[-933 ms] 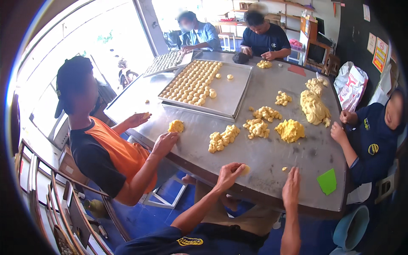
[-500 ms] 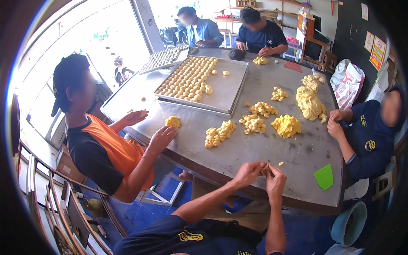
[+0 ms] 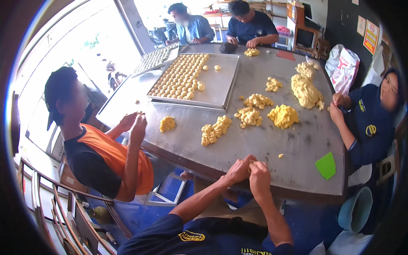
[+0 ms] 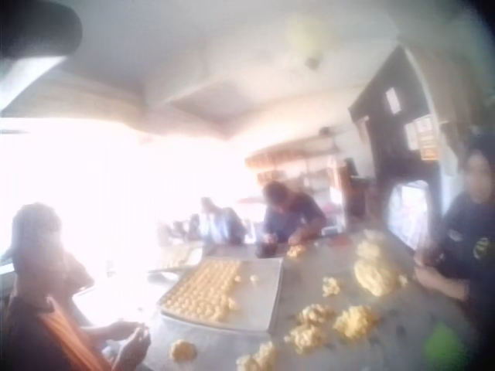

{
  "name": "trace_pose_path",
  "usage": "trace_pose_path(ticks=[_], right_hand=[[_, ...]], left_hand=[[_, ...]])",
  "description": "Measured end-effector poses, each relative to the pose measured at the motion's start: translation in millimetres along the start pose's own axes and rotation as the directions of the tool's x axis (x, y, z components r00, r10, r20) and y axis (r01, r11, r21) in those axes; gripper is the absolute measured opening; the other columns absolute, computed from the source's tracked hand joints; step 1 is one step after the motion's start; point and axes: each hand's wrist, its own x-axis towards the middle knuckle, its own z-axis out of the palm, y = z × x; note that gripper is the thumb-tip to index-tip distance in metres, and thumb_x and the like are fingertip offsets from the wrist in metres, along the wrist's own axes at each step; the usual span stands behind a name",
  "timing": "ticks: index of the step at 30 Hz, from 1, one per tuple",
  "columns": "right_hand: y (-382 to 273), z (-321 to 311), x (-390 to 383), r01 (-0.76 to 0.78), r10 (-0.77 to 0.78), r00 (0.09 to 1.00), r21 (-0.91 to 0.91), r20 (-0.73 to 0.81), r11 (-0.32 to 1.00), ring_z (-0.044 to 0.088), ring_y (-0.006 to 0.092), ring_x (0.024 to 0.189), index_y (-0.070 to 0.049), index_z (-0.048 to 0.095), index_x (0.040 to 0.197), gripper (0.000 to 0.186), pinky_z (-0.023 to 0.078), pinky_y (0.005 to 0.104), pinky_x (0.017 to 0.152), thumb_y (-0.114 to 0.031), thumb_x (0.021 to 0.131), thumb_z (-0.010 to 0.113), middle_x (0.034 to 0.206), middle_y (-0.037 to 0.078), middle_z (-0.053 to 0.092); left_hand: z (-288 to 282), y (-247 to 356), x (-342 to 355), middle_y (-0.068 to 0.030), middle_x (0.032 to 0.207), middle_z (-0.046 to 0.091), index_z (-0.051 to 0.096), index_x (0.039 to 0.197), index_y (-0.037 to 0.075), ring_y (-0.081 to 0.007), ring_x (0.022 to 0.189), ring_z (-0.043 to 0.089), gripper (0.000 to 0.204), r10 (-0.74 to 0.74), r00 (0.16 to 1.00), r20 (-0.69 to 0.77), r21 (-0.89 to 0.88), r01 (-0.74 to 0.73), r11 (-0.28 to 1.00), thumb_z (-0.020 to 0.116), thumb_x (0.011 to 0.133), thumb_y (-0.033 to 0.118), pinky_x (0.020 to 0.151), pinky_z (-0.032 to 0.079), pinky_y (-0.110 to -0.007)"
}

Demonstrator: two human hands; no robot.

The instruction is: The person shapes and rolls pieces of dough into balls by hand on a metal table alongside coworkers.

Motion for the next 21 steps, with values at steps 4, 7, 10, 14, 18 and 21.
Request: trace_pose_path(ticks=[4,7,10,14,18,21], right_hand=[[15.2,-11.1,9.1,-0.284,0.265,0.959,0.357,0.102,0.890,0.075,0.0311,0.094,0.003,0.076,0.109,0.024,0.059,0.0364,0.082,-0.003,0.086,0.075,0.104,0.021,0.076],[37.1,-1.7,8.7,-0.301,0.303,0.951,0.399,0.060,0.866,0.076,0.0258,0.095,0.004,0.074,0.117,0.035,0.060,0.0339,0.082,-0.007,0.084,0.081,0.111,0.021,0.075],[55.7,22.2,9.1,-0.394,0.349,0.919,0.446,0.183,0.804,0.075,0.0227,0.096,0.006,0.071,0.122,0.047,0.060,0.0326,0.083,-0.011,0.081,0.086,0.117,0.021,0.074],[60.0,13.2,6.8,-0.399,0.315,0.911,0.382,0.265,0.834,0.074,0.0272,0.102,0.006,0.070,0.123,0.048,0.059,0.0356,0.087,-0.009,0.080,0.084,0.122,0.023,0.071],[92.7,-8.3,12.7,-0.235,0.242,0.969,0.102,-0.060,0.967,0.069,0.0377,0.106,0.004,0.073,0.117,0.035,0.056,0.0416,0.093,-0.002,0.083,0.076,0.121,0.023,0.070],[123.2,-17.3,4.0,-0.131,0.117,0.990,-0.196,-0.082,0.972,0.066,0.0381,0.104,0.001,0.075,0.111,0.026,0.054,0.0426,0.092,-0.001,0.085,0.072,0.117,0.020,0.071]], left_hand=[[-10.0,14.2,3.9,-0.0214,0.090,0.073,0.063,0.112,0.005,-0.0439,0.092,0.070,0.037,-0.165,0.982,0.096,-0.067,0.171,0.983,0.080,0.081,0.016,0.078,0.054,-0.049],[-17.8,30.2,8.5,-0.0214,0.091,0.073,0.067,0.106,0.003,-0.0414,0.092,0.071,0.028,-0.346,0.918,0.194,-0.098,0.369,0.924,0.079,0.084,0.016,0.077,0.055,-0.046],[-7.7,2.7,1.6,-0.0228,0.094,0.072,0.066,0.109,0.002,-0.0421,0.093,0.071,0.030,-0.001,0.999,0.032,-0.163,0.007,0.987,0.077,0.086,0.016,0.076,0.055,-0.047],[2.5,2.2,0.1,-0.0203,0.093,0.072,0.067,0.109,0.001,-0.0392,0.089,0.070,0.028,0.077,0.997,0.000,-0.119,-0.077,0.990,0.074,0.087,0.017,0.077,0.054,-0.044],[10.3,-1.6,2.6,-0.0079,0.077,0.064,0.069,0.106,0.000,-0.0207,0.072,0.060,0.028,-0.204,0.979,0.008,-0.227,0.201,0.953,0.060,0.104,0.026,0.067,0.049,-0.036],[7.9,-0.4,8.2,0.0038,0.067,0.045,0.069,0.095,0.001,-0.0072,0.064,0.041,0.043,-0.240,0.971,-0.024,-0.510,0.195,0.838,0.048,0.112,0.035,0.059,0.037,-0.027]])
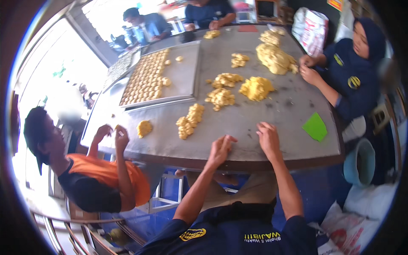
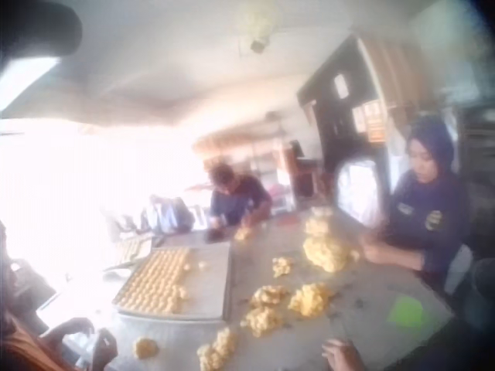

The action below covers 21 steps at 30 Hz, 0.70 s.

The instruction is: The person shapes and rolls pieces of dough into balls by hand on a metal table alongside coworkers.

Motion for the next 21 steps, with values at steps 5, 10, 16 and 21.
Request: trace_pose_path(ticks=[5,10,16,21], right_hand=[[27.9,22.6,19.0,-0.025,0.028,0.999,0.069,-0.042,0.997,0.066,0.0374,0.100,0.000,0.076,0.098,0.014,0.054,0.0448,0.089,-0.004,0.088,0.067,0.100,0.018,0.072],[25.6,16.2,118.4,-0.048,0.052,0.994,0.038,-0.097,0.998,0.063,0.0398,0.109,0.004,0.069,0.110,0.022,0.052,0.0461,0.094,-0.005,0.090,0.066,0.116,0.023,0.066],[60.8,43.2,232.9,0.049,-0.027,0.991,-0.176,0.130,0.983,0.054,0.0413,0.128,0.008,0.053,0.135,0.068,0.047,0.0456,0.106,-0.044,0.094,0.072,0.141,0.025,0.053],[43.7,64.7,253.0,-0.133,0.290,0.801,-0.316,0.524,0.939,0.049,0.0401,0.139,-0.002,0.055,0.143,0.081,0.042,0.0471,0.114,-0.065,0.093,0.061,0.147,0.026,0.054]], left_hand=[[-13.9,-29.0,4.0,0.0053,0.075,0.046,0.060,0.112,0.005,-0.0064,0.067,0.042,0.033,0.106,0.992,-0.070,-0.159,-0.116,0.980,0.051,0.111,0.037,0.062,0.039,-0.025],[-15.2,-31.1,9.8,0.0037,0.083,0.044,0.060,0.114,0.006,-0.0073,0.073,0.041,0.029,0.146,0.982,-0.120,-0.045,-0.153,0.987,0.048,0.112,0.032,0.068,0.040,-0.024],[-16.9,-33.1,8.4,0.0034,0.089,0.049,0.062,0.121,0.007,-0.0068,0.074,0.044,0.034,-0.007,1.000,0.018,-0.179,0.010,0.984,0.046,0.113,0.035,0.067,0.040,-0.024],[-16.0,-18.8,1.9,0.0040,0.089,0.052,0.059,0.125,0.006,-0.0065,0.075,0.044,0.038,0.076,0.995,-0.066,-0.304,-0.093,0.948,0.045,0.113,0.039,0.069,0.042,-0.024]])
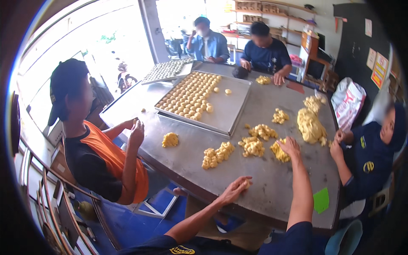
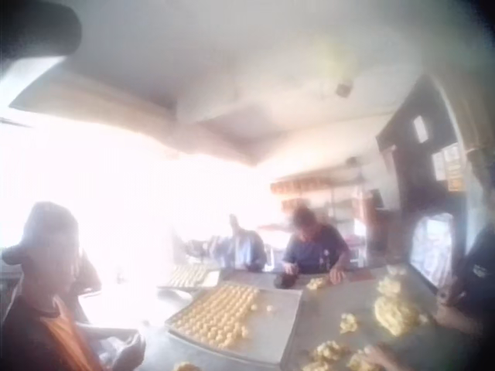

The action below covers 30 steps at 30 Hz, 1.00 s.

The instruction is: The person shapes and rolls pieces of dough into balls by hand on a metal table alongside coworkers.

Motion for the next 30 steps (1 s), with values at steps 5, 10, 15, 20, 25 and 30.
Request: trace_pose_path(ticks=[5,10,15,20,25,30], right_hand=[[2.3,-3.2,4.3,0.049,-0.048,0.999,-0.034,0.023,0.998,0.053,0.0385,0.136,-0.008,0.063,0.137,0.071,0.045,0.0470,0.111,-0.062,0.092,0.064,0.140,0.023,0.061],[22.6,23.8,20.7,0.194,-0.198,0.939,-0.043,-0.281,0.980,0.065,0.0388,0.114,-0.010,0.077,0.114,0.052,0.052,0.0493,0.096,-0.054,0.088,0.071,0.121,0.018,0.070],[25.2,34.9,6.4,0.251,-0.251,0.887,-0.052,-0.388,0.967,0.067,0.0411,0.100,-0.007,0.078,0.107,0.042,0.054,0.0508,0.084,-0.044,0.086,0.075,0.106,0.019,0.071],[27.6,41.7,-28.3,0.283,-0.245,0.849,0.012,-0.468,0.959,0.067,0.0424,0.094,-0.006,0.077,0.104,0.039,0.054,0.0509,0.080,-0.039,0.084,0.076,0.101,0.018,0.070],[58.9,47.0,-79.8,0.407,-0.355,0.759,-0.029,-0.546,0.913,0.066,0.0399,0.084,-0.006,0.078,0.100,0.035,0.052,0.0493,0.077,-0.036,0.083,0.077,0.095,0.016,0.070],[35.5,57.9,-159.5,0.355,-0.310,0.710,-0.059,-0.633,0.933,0.062,0.0349,0.098,-0.004,0.077,0.106,0.035,0.047,0.0476,0.090,-0.034,0.088,0.075,0.104,0.011,0.068]], left_hand=[[-2.6,-4.9,-0.7,0.0030,0.086,0.048,0.057,0.119,0.005,-0.0071,0.074,0.043,0.035,-0.066,0.994,0.089,0.075,0.059,0.995,0.045,0.113,0.037,0.067,0.041,-0.025],[-4.0,-13.9,9.2,0.0031,0.083,0.047,0.058,0.116,0.005,-0.0069,0.073,0.041,0.034,-0.062,0.994,0.095,-0.008,0.063,0.998,0.045,0.113,0.036,0.065,0.039,-0.025],[-1.5,7.6,4.2,0.0023,0.082,0.049,0.061,0.113,0.005,-0.0074,0.072,0.043,0.034,-0.058,0.997,0.041,0.031,0.057,0.998,0.047,0.112,0.036,0.065,0.040,-0.026],[-3.1,4.2,-2.1,0.0021,0.080,0.052,0.065,0.105,0.007,-0.0088,0.073,0.049,0.038,0.115,0.992,-0.055,0.395,-0.084,0.915,0.051,0.110,0.042,0.068,0.043,-0.028],[-2.1,-7.2,4.1,0.0036,0.077,0.051,0.062,0.095,0.007,-0.0077,0.072,0.046,0.041,-0.045,0.997,0.063,0.260,0.027,0.965,0.048,0.111,0.042,0.064,0.041,-0.027],[-2.9,1.3,8.9,0.0020,0.076,0.053,0.067,0.095,0.006,-0.0075,0.069,0.047,0.040,-0.112,0.994,0.018,0.071,0.110,0.991,0.045,0.112,0.034,0.062,0.041,-0.028]])
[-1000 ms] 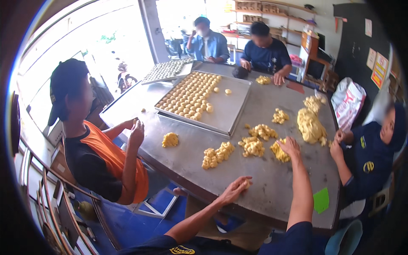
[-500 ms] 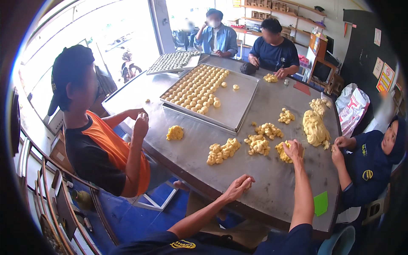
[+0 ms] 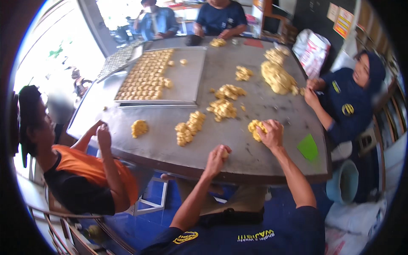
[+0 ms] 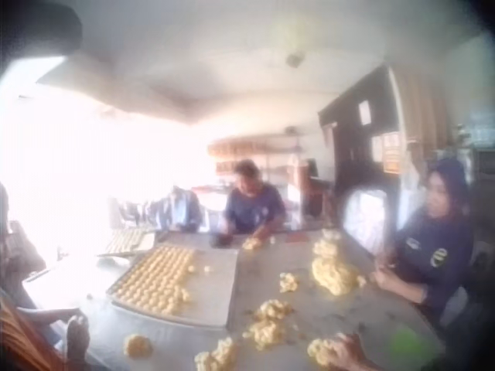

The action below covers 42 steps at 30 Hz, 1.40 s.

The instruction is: The person shapes and rolls pieces of dough into balls by hand on a metal table alongside coworkers.

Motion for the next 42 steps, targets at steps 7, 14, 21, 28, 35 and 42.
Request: trace_pose_path(ticks=[7,14,21,28,35,42], right_hand=[[-27.2,-51.2,-42.8,0.077,-0.073,0.995,-0.064,0.064,0.995,0.049,0.0379,0.127,-0.003,0.063,0.133,0.052,0.032,0.0554,0.112,-0.040,0.097,0.067,0.124,0.017,0.060],[-11.3,-66.8,-1.1,0.036,-0.009,0.991,-0.207,0.132,0.978,0.064,0.0336,0.112,-0.013,0.067,0.134,0.052,0.034,0.0550,0.112,-0.047,0.094,0.068,0.118,0.016,0.069],[-12.4,-29.0,-0.5,-0.024,-0.023,0.935,0.127,0.354,0.992,0.064,0.0376,0.115,-0.012,0.066,0.137,0.059,0.047,0.0475,0.099,-0.051,0.093,0.067,0.124,0.018,0.070],[-58.5,-81.6,-46.1,0.103,-0.064,0.936,-0.096,0.346,0.990,0.058,0.0409,0.121,-0.020,0.048,0.154,0.082,0.043,0.0500,0.104,-0.051,0.084,0.077,0.130,0.015,0.066],[10.1,-61.3,-10.9,0.094,-0.193,0.890,0.248,0.413,0.964,0.062,0.0418,0.122,-0.011,0.047,0.155,0.095,0.047,0.0464,0.105,-0.050,0.078,0.085,0.133,0.023,0.064],[-51.1,-58.7,-36.0,-0.036,-0.096,0.916,0.318,0.389,0.948,0.059,0.0397,0.124,-0.008,0.050,0.152,0.088,0.046,0.0449,0.107,-0.040,0.078,0.086,0.137,0.022,0.062]], left_hand=[[-2.6,0.7,-1.2,0.0006,0.079,0.059,0.068,0.099,0.004,-0.0078,0.070,0.049,0.037,0.062,0.996,-0.067,0.115,-0.054,0.992,0.046,0.112,0.031,0.063,0.043,-0.027],[0.2,-5.5,-8.4,0.0004,0.090,0.064,0.068,0.101,0.006,-0.0088,0.080,0.054,0.035,0.094,0.995,-0.041,0.133,-0.088,0.987,0.048,0.111,0.033,0.072,0.047,-0.027],[-3.8,3.7,-15.6,-0.0043,0.091,0.065,0.067,0.105,0.003,-0.0136,0.082,0.059,0.036,0.132,0.991,-0.038,0.286,-0.115,0.951,0.048,0.110,0.033,0.075,0.050,-0.031],[1.6,16.6,-11.1,-0.0080,0.089,0.067,0.066,0.104,0.002,-0.0171,0.083,0.062,0.035,0.125,0.992,-0.002,0.285,-0.119,0.951,0.049,0.109,0.032,0.077,0.051,-0.034],[2.0,18.2,-10.8,-0.0111,0.088,0.067,0.065,0.104,0.001,-0.0206,0.083,0.064,0.033,0.129,0.992,0.009,0.263,-0.127,0.956,0.050,0.108,0.030,0.077,0.051,-0.036],[-3.9,2.1,-9.8,-0.0055,0.089,0.065,0.065,0.107,0.004,-0.0144,0.080,0.057,0.031,0.171,0.985,0.003,0.318,-0.163,0.934,0.049,0.109,0.031,0.073,0.048,-0.033]])
